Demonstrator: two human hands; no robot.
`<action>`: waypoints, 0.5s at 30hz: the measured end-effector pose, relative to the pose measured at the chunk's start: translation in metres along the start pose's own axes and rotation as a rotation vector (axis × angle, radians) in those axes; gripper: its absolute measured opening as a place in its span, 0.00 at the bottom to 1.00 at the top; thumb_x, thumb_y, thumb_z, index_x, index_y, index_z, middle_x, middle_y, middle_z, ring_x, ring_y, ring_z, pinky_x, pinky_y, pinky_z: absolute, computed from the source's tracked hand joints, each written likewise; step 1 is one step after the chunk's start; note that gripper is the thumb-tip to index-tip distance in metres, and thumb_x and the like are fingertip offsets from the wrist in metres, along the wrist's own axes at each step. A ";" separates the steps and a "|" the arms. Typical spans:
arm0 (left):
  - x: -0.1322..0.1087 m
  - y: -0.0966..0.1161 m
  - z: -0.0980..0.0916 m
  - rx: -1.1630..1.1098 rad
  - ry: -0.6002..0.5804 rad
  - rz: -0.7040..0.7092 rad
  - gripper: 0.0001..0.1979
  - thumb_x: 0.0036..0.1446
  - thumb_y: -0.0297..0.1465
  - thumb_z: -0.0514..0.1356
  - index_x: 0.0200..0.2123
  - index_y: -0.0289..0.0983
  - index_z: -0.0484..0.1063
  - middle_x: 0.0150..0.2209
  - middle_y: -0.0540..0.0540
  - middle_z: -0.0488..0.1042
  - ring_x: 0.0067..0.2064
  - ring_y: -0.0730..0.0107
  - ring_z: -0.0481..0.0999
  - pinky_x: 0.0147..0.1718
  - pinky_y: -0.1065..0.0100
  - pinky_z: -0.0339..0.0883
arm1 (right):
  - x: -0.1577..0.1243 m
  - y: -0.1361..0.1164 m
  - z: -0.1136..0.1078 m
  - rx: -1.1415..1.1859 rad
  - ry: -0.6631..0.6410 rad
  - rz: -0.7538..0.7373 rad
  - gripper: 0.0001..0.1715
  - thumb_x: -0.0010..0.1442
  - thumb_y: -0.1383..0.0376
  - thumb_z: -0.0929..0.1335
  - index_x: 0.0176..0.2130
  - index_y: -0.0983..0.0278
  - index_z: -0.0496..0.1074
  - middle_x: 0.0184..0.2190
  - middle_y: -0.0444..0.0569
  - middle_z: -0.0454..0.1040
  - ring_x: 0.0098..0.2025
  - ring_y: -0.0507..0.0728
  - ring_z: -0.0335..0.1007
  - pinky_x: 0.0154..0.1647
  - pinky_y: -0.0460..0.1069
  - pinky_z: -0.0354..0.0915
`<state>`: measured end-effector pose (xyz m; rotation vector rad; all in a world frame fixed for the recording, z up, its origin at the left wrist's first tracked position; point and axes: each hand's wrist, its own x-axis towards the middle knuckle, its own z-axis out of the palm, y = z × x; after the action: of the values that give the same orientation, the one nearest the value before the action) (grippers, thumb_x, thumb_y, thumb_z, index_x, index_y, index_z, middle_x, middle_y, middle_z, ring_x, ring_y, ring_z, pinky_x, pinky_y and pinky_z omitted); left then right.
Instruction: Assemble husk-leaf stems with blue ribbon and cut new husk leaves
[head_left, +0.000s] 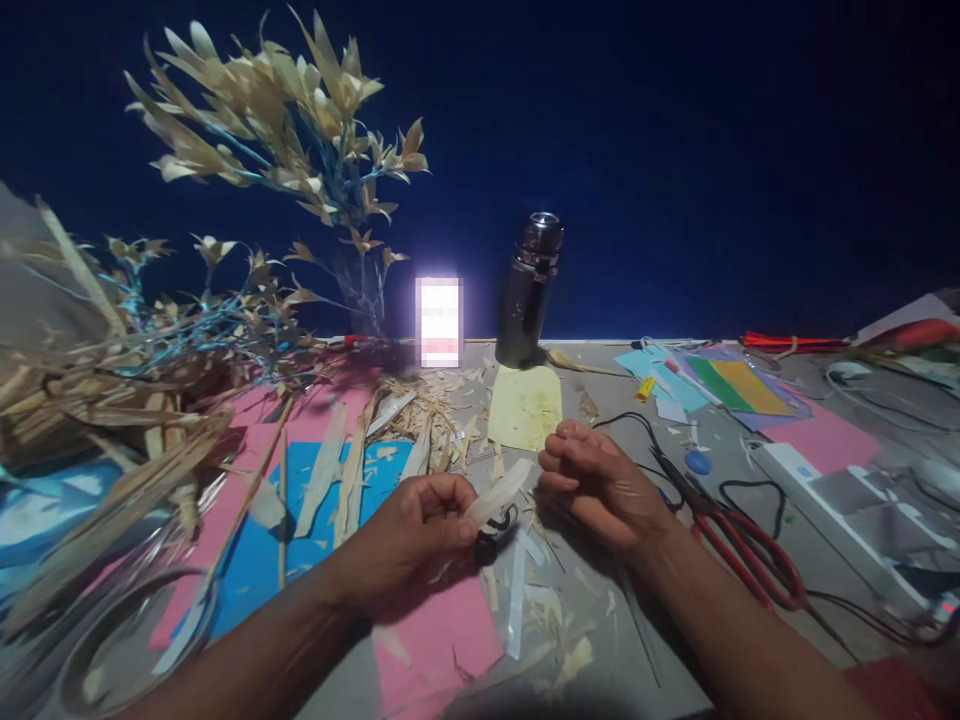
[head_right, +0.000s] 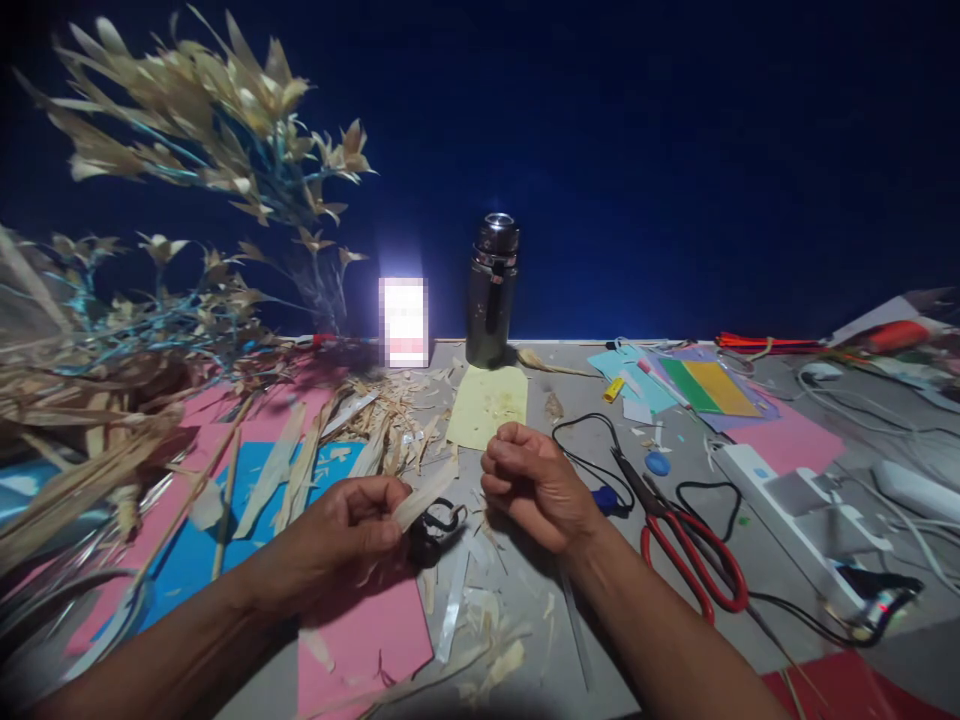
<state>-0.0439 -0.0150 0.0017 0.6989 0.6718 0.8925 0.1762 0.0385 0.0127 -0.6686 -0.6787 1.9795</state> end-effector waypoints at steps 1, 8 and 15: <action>0.000 0.000 0.000 -0.002 0.003 0.000 0.16 0.47 0.34 0.76 0.27 0.34 0.72 0.20 0.50 0.73 0.21 0.76 0.66 0.26 0.69 0.57 | 0.000 0.000 0.001 -0.017 0.008 0.000 0.22 0.43 0.64 0.84 0.33 0.65 0.75 0.26 0.41 0.71 0.24 0.46 0.60 0.23 0.40 0.59; 0.001 -0.005 0.006 0.103 0.091 -0.009 0.18 0.42 0.35 0.78 0.27 0.34 0.72 0.23 0.50 0.73 0.25 0.74 0.69 0.28 0.69 0.62 | -0.009 0.047 0.010 -0.239 -0.004 0.075 0.21 0.44 0.62 0.83 0.30 0.66 0.74 0.24 0.44 0.73 0.26 0.50 0.67 0.28 0.45 0.63; 0.003 -0.015 0.011 0.082 0.174 0.010 0.19 0.40 0.33 0.78 0.24 0.34 0.71 0.21 0.53 0.69 0.25 0.77 0.66 0.27 0.71 0.59 | -0.012 0.051 0.013 -0.259 0.017 0.090 0.21 0.41 0.63 0.84 0.28 0.66 0.73 0.23 0.42 0.72 0.25 0.49 0.66 0.27 0.44 0.63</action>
<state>-0.0269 -0.0222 -0.0042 0.7034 0.8641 0.9467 0.1432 0.0036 -0.0111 -0.8840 -0.9181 1.9834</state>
